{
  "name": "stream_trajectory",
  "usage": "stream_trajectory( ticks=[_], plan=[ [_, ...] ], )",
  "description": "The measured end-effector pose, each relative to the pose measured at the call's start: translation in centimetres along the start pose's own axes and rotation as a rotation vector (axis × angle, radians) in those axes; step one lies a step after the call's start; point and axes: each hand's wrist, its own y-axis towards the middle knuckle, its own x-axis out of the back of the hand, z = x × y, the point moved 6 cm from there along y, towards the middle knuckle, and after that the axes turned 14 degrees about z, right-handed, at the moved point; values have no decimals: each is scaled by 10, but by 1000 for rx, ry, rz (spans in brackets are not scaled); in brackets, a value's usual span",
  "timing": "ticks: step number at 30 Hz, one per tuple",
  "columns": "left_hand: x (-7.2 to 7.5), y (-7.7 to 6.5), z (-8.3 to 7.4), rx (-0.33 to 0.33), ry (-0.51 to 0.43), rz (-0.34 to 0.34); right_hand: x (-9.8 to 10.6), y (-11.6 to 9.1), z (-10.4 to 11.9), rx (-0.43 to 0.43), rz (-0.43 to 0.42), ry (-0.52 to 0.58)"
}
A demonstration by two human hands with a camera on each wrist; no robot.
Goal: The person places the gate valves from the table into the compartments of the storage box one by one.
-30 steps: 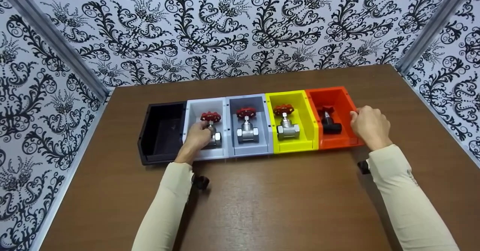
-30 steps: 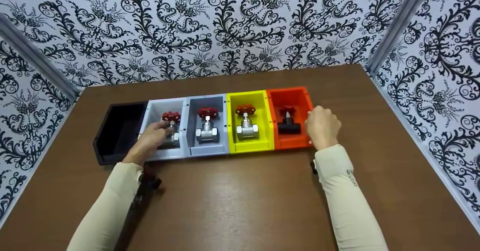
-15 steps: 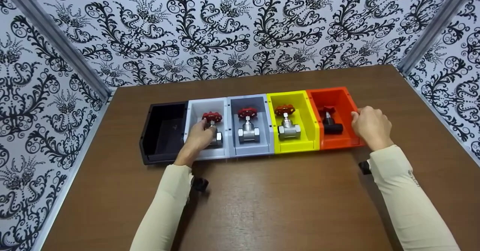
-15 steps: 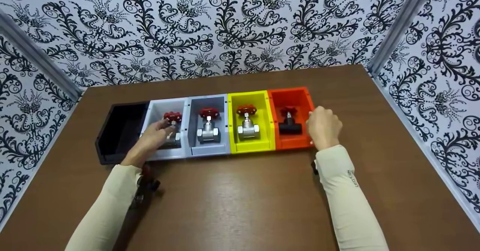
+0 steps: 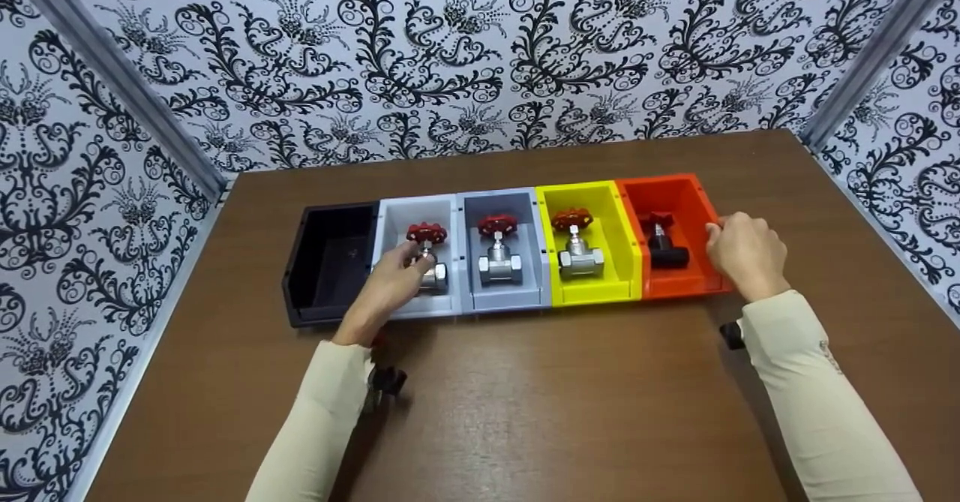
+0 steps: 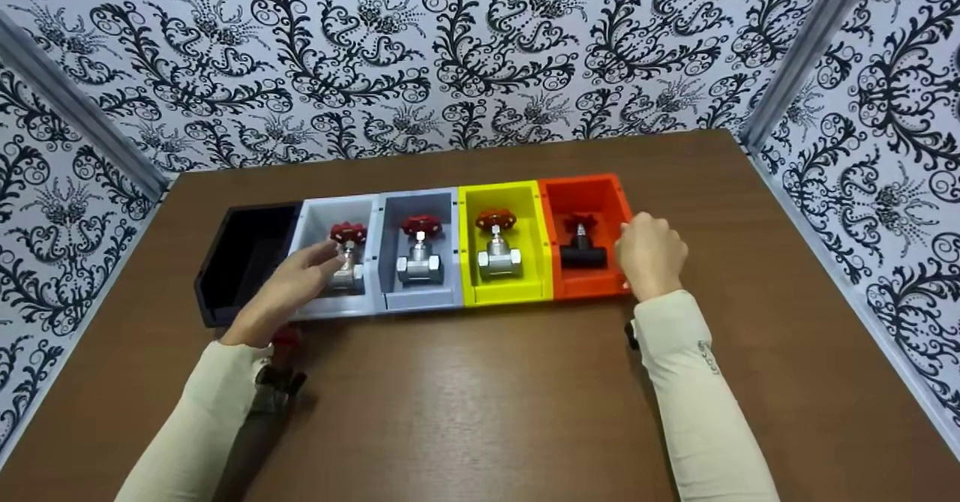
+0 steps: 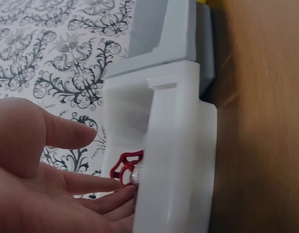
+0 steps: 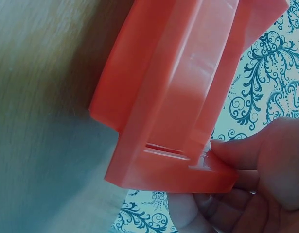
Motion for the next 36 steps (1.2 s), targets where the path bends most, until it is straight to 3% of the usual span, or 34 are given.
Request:
stream_trajectory(
  ticks=[7,16,26,36],
  plan=[
    [3,-14,-1,-20,-27,26,-1,1,-2,-9,3,1],
    [12,-33,4,1,-148,121,-2,-2,0,9,-28,-11],
    [36,-55,22,-10,-202,129,-1,-1,-1,-8,-14,-12],
    [58,-76,44,41,-194,119,-2,-1,1,-1,-17,-14]
  ],
)
